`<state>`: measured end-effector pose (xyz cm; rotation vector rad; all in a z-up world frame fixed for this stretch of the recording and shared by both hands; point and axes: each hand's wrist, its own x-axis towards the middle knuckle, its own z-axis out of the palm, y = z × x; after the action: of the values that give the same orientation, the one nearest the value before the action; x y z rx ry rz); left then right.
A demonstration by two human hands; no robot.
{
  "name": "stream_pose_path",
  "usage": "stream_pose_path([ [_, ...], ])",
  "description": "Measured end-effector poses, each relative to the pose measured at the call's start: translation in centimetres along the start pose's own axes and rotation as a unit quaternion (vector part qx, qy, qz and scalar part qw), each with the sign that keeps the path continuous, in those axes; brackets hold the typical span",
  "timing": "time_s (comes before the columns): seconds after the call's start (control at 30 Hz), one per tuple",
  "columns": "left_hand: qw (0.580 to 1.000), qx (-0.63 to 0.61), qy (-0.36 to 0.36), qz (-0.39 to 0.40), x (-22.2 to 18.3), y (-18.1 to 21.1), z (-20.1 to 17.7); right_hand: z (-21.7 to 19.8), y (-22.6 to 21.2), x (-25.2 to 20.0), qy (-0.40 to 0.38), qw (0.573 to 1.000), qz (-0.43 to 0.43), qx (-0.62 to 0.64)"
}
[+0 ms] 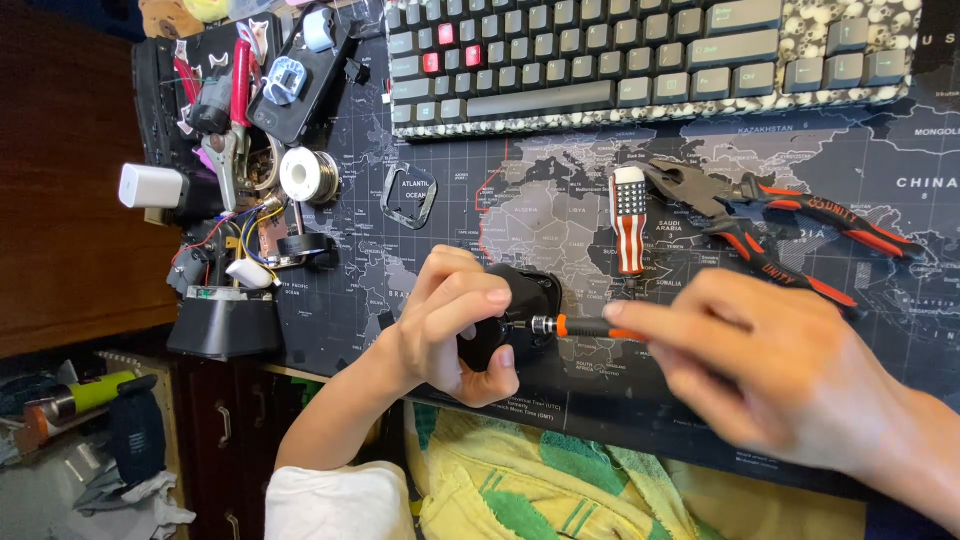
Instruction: Disassembling a small electronic component using a precision screwdriver on a cluttered workbench.
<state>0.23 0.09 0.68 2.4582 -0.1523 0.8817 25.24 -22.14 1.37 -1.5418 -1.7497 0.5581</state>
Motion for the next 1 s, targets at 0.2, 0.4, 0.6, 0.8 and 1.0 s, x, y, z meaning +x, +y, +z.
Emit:
stream_pose_path([
  [0.2, 0.999, 0.010, -0.030, -0.005, 0.2, 0.2, -0.3, -1.2, -3.2, 1.0, 0.056, 0.979, -0.143, -0.131],
  [0.4, 1.000, 0.002, -0.029, -0.007, 0.9, 0.4, -0.3, -2.4, -5.7, 1.8, -0.018, 0.955, -0.160, -0.249],
  [0.6, 0.999, 0.010, -0.035, 0.009, 1.1, 0.3, -0.4, -1.6, -3.0, 2.1, -0.049, 0.990, -0.013, -0.128],
  [0.8, 0.999, 0.003, -0.031, 0.012, 0.9, 0.1, -0.3, -0.2, 0.1, 3.0, -0.106, 0.992, 0.052, 0.047],
  [1.0, 0.999, 0.011, -0.019, 0.035, 0.4, -0.3, 0.0, 0.5, 0.8, 3.5, -0.073, 0.987, 0.018, 0.140],
])
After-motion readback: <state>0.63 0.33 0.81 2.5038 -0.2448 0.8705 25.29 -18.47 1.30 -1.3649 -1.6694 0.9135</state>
